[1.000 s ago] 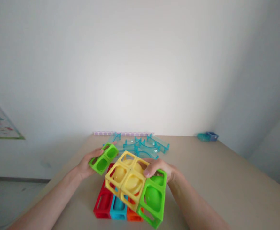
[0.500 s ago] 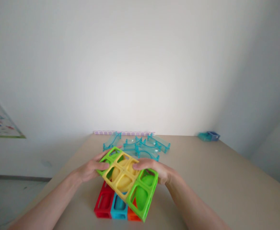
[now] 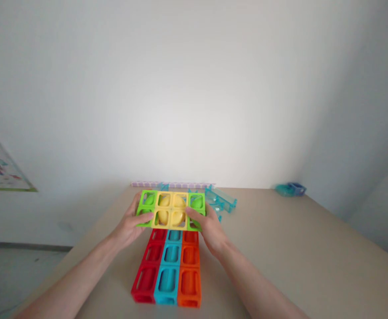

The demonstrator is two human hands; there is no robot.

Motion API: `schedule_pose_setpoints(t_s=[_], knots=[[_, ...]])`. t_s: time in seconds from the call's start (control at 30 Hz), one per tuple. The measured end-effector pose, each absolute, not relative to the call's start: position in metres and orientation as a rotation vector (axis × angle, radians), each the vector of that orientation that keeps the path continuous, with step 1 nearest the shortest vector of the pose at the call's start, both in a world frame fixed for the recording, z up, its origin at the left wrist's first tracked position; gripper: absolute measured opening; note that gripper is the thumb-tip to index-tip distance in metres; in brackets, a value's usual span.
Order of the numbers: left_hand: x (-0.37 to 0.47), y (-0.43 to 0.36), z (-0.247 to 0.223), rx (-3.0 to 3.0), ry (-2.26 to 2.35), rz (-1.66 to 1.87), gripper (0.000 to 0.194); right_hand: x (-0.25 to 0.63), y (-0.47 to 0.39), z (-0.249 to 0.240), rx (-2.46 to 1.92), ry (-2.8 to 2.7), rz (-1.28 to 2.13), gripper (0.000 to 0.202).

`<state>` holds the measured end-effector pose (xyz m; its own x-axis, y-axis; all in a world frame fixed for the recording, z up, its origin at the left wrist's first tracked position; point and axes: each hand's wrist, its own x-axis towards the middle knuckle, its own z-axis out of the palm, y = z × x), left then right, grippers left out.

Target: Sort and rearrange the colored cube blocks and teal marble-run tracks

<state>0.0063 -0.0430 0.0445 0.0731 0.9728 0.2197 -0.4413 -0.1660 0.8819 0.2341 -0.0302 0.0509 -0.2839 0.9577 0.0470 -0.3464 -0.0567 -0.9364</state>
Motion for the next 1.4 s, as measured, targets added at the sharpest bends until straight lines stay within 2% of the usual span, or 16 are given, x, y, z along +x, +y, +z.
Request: schedule_pose_setpoints(t_s=[0.2,0.77,0.9,1.0,1.17,1.3,1.4], knots=[[0.009,-0.046,0.043,1.106,0.757,1.435,0.058,0.23,-0.031,0.045,-0.796,-1.138,1.538,0.044],[0.012,-0.051,0.047,1.172,0.845,1.517,0.066,0.237,-0.03,0.054,-0.975,-1.234,1.427,0.045],[0.009,-0.05,0.047,1.184,0.871,1.48,0.061,0.235,-0.032,0.054,-0.96,-1.241,1.415,0.046],[0.009,-0.049,0.046,1.147,0.836,1.49,0.058,0.234,-0.033,0.055,-0.942,-1.219,1.416,0.044],[0.011,-0.049,0.046,1.086,0.768,1.52,0.065,0.236,-0.03,0.052,-0.969,-1.203,1.377,0.044],[0.01,-0.048,0.047,0.899,0.507,1.508,0.053,0.231,-0.03,0.047,-0.85,-1.055,1.427,0.042],[0.015,-0.047,0.044,0.903,0.408,1.524,0.055,0.223,-0.034,0.044,-0.799,-0.943,1.468,0.041]])
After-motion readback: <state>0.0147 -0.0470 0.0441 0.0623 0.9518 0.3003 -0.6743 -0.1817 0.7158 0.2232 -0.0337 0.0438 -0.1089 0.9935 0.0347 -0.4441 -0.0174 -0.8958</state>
